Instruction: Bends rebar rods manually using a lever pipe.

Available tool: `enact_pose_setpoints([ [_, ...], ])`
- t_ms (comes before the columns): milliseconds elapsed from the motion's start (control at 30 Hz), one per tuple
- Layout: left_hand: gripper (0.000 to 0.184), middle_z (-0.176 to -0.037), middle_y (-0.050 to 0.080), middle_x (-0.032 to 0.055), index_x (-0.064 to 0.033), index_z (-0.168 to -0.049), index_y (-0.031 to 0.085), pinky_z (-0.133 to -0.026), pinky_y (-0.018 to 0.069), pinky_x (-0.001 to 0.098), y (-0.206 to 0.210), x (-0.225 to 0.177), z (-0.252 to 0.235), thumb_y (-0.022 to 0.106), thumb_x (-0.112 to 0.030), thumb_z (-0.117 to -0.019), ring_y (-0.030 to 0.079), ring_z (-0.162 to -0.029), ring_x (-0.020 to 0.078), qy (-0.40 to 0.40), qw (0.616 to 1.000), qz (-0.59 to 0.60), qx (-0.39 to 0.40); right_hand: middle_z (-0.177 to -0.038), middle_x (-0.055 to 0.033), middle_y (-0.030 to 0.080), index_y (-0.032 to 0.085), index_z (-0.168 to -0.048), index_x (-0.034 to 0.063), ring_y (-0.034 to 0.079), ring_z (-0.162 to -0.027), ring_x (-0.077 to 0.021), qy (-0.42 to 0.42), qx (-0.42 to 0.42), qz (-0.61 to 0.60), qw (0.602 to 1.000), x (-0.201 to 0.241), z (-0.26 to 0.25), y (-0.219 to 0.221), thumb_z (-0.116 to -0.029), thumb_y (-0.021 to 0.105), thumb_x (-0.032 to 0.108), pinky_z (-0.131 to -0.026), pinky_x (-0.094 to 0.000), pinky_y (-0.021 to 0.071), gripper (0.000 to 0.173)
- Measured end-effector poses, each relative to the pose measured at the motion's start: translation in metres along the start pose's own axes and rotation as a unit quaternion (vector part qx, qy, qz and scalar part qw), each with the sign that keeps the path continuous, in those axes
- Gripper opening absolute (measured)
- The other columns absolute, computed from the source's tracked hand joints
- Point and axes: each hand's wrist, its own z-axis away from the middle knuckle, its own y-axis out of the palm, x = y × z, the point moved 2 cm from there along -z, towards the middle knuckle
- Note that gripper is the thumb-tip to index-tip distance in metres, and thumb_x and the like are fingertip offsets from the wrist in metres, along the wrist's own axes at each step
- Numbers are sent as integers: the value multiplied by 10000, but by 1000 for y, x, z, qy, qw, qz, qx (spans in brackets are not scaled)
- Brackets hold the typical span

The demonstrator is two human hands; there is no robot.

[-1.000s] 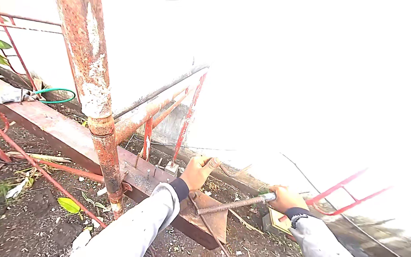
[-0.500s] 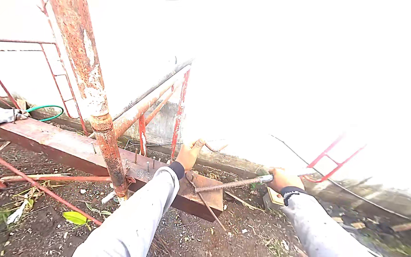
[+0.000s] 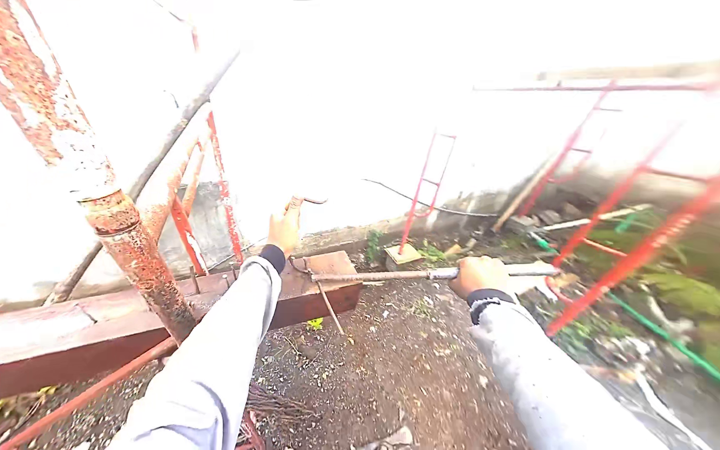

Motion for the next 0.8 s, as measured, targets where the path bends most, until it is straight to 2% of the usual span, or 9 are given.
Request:
enact_pose_setpoints([
  [167, 513, -521, 362, -41, -145, -698, 447, -434, 335, 256, -3, 6, -6, 398, -467, -1095, 341, -416, 87, -3, 999, 1, 33, -1119, -266, 702, 741, -1006, 1, 633, -1157, -462, 102, -28, -35, 994, -7, 106, 11, -892, 760, 269, -990, -632, 470, 291],
  [300, 518, -519, 368, -43, -153, -695, 443, -425, 349, 250, -4, 7, -7, 414, -490, -1087, 353, -407, 88, -4, 999, 18, 47, -1066, -239, 720, 734, -985, 10, 656, -1115, -444, 144, -48, -25, 988, 5, 177, 21, -930, 720, 275, -967, -622, 472, 271],
  [400, 520, -525, 354, -44, -163, -699, 430, -431, 335, 247, -4, 7, -10, 419, -520, -1078, 349, -415, 88, -10, 998, 28, 60, -1003, -210, 732, 731, -944, 29, 677, -1060, -418, 159, -77, -22, 984, 17, 215, 28, -923, 725, 287, -946, -601, 479, 259],
  [533, 524, -515, 329, -49, -177, -687, 405, -415, 302, 243, -4, 11, -13, 435, -535, -1068, 319, -402, 86, -4, 997, 46, 69, -983, -175, 737, 722, -932, 45, 681, -1061, -377, 169, -81, -22, 982, 26, 233, 28, -928, 722, 281, -951, -573, 469, 236],
  [700, 525, -517, 329, -49, -177, -697, 418, -413, 313, 242, -5, 11, -13, 448, -560, -1055, 322, -399, 87, -18, 996, 53, 64, -983, -184, 741, 743, -968, 60, 687, -1043, -391, 172, -86, -27, 981, 28, 238, 27, -904, 740, 287, -946, -586, 481, 236],
  [800, 501, -524, 318, -55, -180, -702, 416, -422, 317, 245, -6, 12, -13, 451, -522, -1066, 315, -408, 87, -21, 996, 58, 59, -874, -193, 734, 733, -891, 42, 711, -940, -414, 138, -142, -33, 980, 28, 246, 34, -853, 757, 253, -885, -617, 502, 216],
])
